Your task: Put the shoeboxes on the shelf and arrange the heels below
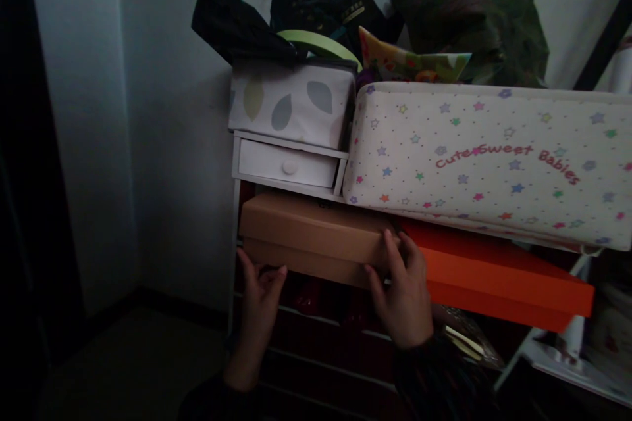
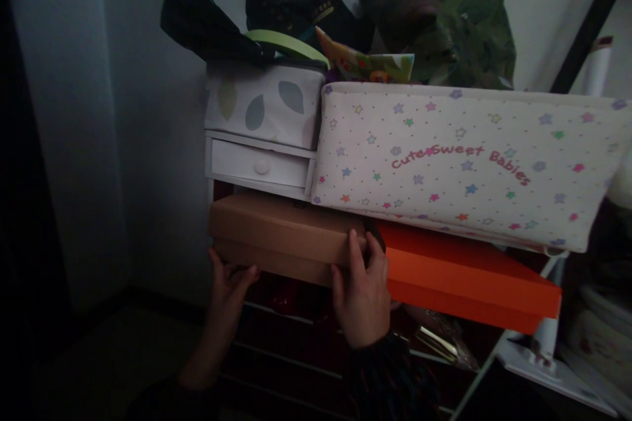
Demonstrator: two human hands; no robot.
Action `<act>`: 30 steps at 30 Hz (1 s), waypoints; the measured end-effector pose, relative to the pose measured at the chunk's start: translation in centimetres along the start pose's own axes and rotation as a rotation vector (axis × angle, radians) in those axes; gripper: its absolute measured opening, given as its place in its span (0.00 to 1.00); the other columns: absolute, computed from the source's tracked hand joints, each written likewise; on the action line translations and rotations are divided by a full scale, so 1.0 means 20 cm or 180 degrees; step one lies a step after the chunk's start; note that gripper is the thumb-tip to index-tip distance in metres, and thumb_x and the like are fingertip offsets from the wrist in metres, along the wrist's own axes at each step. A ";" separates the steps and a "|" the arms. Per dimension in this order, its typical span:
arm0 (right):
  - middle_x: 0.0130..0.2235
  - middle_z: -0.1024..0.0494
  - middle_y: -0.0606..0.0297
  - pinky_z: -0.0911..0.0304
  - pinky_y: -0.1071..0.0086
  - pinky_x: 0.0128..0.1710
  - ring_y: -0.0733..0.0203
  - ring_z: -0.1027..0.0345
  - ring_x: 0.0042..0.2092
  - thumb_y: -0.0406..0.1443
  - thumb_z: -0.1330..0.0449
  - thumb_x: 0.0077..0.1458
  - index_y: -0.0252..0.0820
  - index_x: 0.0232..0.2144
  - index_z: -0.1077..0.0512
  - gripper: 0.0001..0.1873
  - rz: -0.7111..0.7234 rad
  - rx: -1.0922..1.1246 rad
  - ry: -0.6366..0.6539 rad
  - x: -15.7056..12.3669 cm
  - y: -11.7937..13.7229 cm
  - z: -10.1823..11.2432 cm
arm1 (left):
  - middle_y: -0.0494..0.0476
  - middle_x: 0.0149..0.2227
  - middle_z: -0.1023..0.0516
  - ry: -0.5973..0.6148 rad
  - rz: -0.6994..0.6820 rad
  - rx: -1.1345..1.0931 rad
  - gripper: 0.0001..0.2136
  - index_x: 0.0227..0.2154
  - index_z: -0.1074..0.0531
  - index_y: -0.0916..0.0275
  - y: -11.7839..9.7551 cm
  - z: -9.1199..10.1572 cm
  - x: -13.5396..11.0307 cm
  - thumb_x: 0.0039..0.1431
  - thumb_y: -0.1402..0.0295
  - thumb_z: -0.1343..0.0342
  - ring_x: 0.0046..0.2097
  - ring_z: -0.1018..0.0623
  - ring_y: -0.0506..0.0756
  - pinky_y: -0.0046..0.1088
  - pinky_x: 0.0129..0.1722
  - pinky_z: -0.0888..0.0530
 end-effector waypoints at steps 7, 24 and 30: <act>0.65 0.53 0.53 0.42 0.51 0.59 0.49 0.51 0.64 0.40 0.44 0.57 0.47 0.64 0.51 0.35 -0.0097 0.0167 0.0028 -0.12 -0.08 0.13 | 0.53 0.53 0.37 -0.0274 0.0014 0.0062 0.46 0.64 0.62 0.41 -0.01 0.10 -0.01 0.49 0.62 0.37 0.39 0.26 0.48 0.29 0.44 0.29; 0.68 0.75 0.47 0.67 0.28 0.57 0.31 0.76 0.67 0.38 0.39 0.47 0.44 0.66 0.70 0.54 -0.0063 -0.1501 0.0238 -0.22 -0.82 0.18 | 0.54 0.36 0.25 0.0669 -0.0916 0.1159 0.11 0.43 0.29 0.53 -0.08 -0.40 -0.51 0.57 0.69 0.46 0.39 0.26 0.55 0.31 0.41 0.30; 0.68 0.59 0.49 0.67 0.32 0.59 0.36 0.65 0.67 0.39 0.40 0.48 0.48 0.66 0.64 0.50 0.0075 -0.1589 0.0084 -0.22 -0.85 0.21 | 0.55 0.31 0.25 0.1392 -0.0986 0.1123 0.06 0.32 0.26 0.56 -0.08 -0.62 -0.64 0.57 0.71 0.47 0.36 0.26 0.56 0.31 0.37 0.31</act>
Point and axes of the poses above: each hand's wrist, its own x-axis towards the middle knuckle, its own z-axis out of the back of the hand, y = z × x, the point moved 10 cm from there along x, towards the middle knuckle
